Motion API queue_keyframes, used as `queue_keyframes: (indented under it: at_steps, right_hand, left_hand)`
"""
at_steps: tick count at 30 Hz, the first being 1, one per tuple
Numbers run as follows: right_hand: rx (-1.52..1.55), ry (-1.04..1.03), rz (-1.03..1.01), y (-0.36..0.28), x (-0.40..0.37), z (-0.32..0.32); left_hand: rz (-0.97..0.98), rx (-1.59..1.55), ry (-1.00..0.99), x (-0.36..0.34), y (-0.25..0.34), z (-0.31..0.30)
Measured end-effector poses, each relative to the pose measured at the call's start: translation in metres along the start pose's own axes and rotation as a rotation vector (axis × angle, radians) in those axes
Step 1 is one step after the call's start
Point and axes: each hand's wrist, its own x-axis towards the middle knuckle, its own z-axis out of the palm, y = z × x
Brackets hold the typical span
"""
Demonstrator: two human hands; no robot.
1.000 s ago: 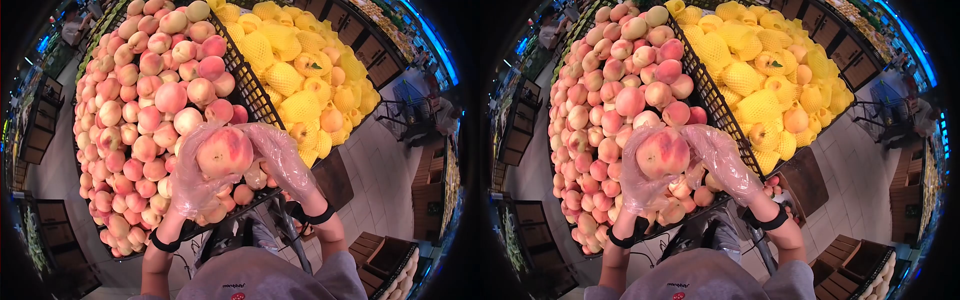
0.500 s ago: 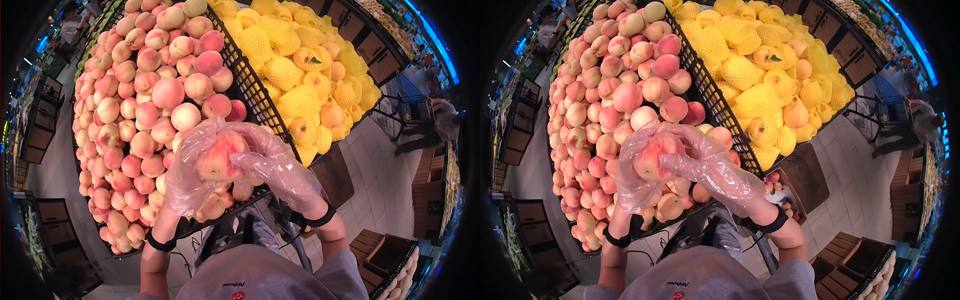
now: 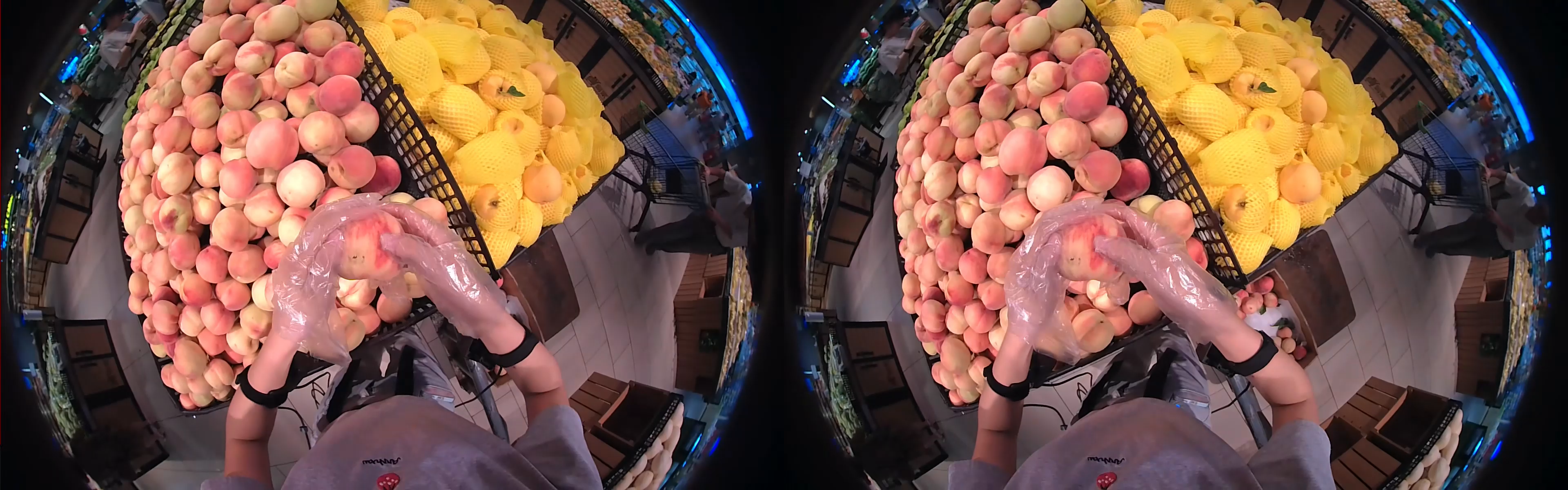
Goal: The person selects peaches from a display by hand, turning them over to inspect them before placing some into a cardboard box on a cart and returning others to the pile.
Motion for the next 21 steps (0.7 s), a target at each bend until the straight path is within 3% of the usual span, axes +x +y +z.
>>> queue_keyframes:
  at_steps: [3,8,10,12,15,17,18,19,20,21]
  right_hand:
    - [-0.006,0.040,0.037,0.003,0.000,-0.002]
    - [0.089,0.032,-0.038,0.018,-0.007,-0.015]
    - [0.112,0.032,-0.019,0.020,-0.008,-0.020]
    - [0.119,0.036,0.002,0.020,-0.010,-0.023]
    - [0.124,0.041,0.011,0.022,-0.014,-0.024]
    - [0.134,0.059,0.027,0.023,-0.017,-0.026]
    - [0.153,0.095,0.034,0.016,-0.020,-0.022]
    - [0.097,0.125,0.096,0.018,-0.020,-0.024]
    - [0.109,0.102,0.011,0.041,-0.012,-0.032]
    - [0.143,0.082,-0.022,0.045,-0.011,-0.032]
  left_hand:
    - [-0.143,-0.165,-0.050,0.016,0.052,0.001]
    - [0.015,-0.422,-0.033,0.014,0.067,0.018]
    - [-0.001,-0.450,-0.151,0.019,0.070,0.013]
    - [-0.144,-0.329,-0.102,0.019,0.032,0.011]
    - [-0.325,-0.320,-0.074,0.021,0.038,0.016]
    - [-0.181,-0.254,-0.135,0.022,0.059,0.014]
    - [0.027,-0.170,-0.202,0.025,0.070,0.015]
    - [0.111,-0.130,-0.234,0.027,0.071,0.021]
    - [0.197,-0.092,-0.261,0.029,0.072,0.027]
    - [0.142,-0.190,-0.263,0.028,0.062,0.033]
